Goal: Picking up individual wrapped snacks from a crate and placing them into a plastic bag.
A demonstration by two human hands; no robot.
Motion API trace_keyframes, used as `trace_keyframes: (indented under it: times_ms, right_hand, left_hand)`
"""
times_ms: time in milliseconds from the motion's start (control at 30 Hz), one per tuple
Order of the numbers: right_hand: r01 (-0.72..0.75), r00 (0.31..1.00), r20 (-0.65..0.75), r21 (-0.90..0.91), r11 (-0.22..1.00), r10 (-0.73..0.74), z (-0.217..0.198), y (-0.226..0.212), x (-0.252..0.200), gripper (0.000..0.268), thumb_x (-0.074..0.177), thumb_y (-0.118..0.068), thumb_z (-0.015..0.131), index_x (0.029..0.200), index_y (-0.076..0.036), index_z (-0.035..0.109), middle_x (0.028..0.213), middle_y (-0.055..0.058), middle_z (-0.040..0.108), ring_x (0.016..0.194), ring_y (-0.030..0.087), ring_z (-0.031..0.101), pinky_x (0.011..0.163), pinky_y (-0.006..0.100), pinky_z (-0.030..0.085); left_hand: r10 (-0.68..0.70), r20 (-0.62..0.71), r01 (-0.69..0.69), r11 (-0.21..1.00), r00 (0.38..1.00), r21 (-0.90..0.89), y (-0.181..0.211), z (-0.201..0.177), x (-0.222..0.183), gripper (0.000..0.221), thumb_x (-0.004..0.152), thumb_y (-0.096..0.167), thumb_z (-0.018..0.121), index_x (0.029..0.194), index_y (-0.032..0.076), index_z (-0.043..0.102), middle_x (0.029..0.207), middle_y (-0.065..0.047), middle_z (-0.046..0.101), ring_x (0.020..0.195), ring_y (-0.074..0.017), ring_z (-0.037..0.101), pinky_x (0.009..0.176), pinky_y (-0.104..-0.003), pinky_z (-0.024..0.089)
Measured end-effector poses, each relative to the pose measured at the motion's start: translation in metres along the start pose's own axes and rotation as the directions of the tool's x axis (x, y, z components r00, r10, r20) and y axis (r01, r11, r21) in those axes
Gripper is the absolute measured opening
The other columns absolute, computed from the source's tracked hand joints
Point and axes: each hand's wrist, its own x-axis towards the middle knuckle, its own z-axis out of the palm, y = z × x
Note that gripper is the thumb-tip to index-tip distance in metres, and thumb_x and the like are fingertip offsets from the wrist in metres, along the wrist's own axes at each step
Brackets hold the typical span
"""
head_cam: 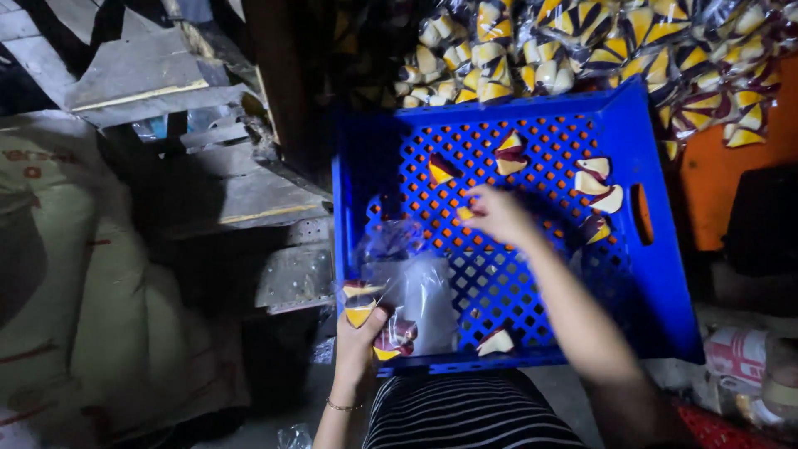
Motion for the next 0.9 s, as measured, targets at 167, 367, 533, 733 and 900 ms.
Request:
trace_keyframes:
  times_ms: [167, 367, 533, 733, 900]
  right_hand:
    - [0.141, 0.911, -0.397, 0.037, 0.989, -0.115, -0.062, 0.032, 0.019, 0.026, 0.083, 0.003, 0.082, 0.107, -0.003, 0.072, 0.124, 0.015, 0.056, 0.107, 0.026, 0.064, 0.094, 0.034, 0.060]
    - [0.099, 0.874, -0.422, -0.329, 0.939, -0.240, -0.046, 0.047, 0.017, 0.046, 0.071, -0.029, 0.095, 0.107, -0.025, 0.067, 0.100, -0.002, 0.062, 0.092, 0.026, 0.071, 0.083, 0.038, 0.055]
    - [0.068, 0.869, -0.494, 0.065, 0.996, -0.027, -0.033, 0.050, 0.016, 0.056, 0.068, -0.012, 0.091, 0.120, -0.015, 0.069, 0.119, 0.015, 0.064, 0.099, 0.033, 0.070, 0.083, 0.037, 0.061]
    - [0.059, 0.989, -0.113, 0.897, 0.439, 0.099, -0.014, -0.011, -0.082, 0.041, 0.071, -0.002, 0.075, 0.110, -0.004, 0.061, 0.089, 0.016, 0.069, 0.072, 0.031, 0.074, 0.054, 0.036, 0.059]
    - [0.070, 0.994, -0.106, 0.683, 0.727, 0.003, -0.030, -0.077, -0.139, 0.034, 0.082, -0.010, 0.084, 0.114, 0.001, 0.077, 0.104, 0.023, 0.078, 0.101, 0.027, 0.073, 0.084, 0.041, 0.060]
  left_hand:
    - [-0.069, 0.222, 0.067, 0.998, 0.973, 0.015, 0.007, -0.028, 0.018, 0.055, 0.074, 0.040, 0.083, 0.111, 0.003, 0.067, 0.098, -0.006, 0.071, 0.085, -0.0168, 0.068, 0.075, -0.032, 0.058]
    - [-0.019, 0.186, 0.031, 0.998, 0.982, -0.060, 0.063, 0.021, 0.003, 0.055, 0.076, 0.034, 0.088, 0.113, 0.003, 0.062, 0.096, -0.007, 0.063, 0.086, -0.0164, 0.060, 0.076, -0.035, 0.055]
    - [-0.050, 0.098, 0.059, 0.994, 0.994, -0.094, 0.045, 0.047, -0.001, 0.042, 0.077, 0.028, 0.089, 0.103, 0.003, 0.066, 0.082, -0.005, 0.062, 0.071, -0.0152, 0.061, 0.063, -0.031, 0.053]
    - [0.043, 0.036, -0.047, 0.992, 0.998, 0.113, -0.012, 0.065, 0.021, 0.043, 0.072, 0.024, 0.094, 0.100, 0.003, 0.068, 0.082, -0.006, 0.066, 0.075, -0.0150, 0.060, 0.067, -0.030, 0.051]
    - [-0.002, 0.034, -0.009, 0.943, 0.999, 0.333, -0.025, 0.121, -0.002, 0.057, 0.072, 0.039, 0.093, 0.103, -0.001, 0.067, 0.086, -0.018, 0.072, 0.082, -0.0269, 0.069, 0.076, -0.042, 0.053]
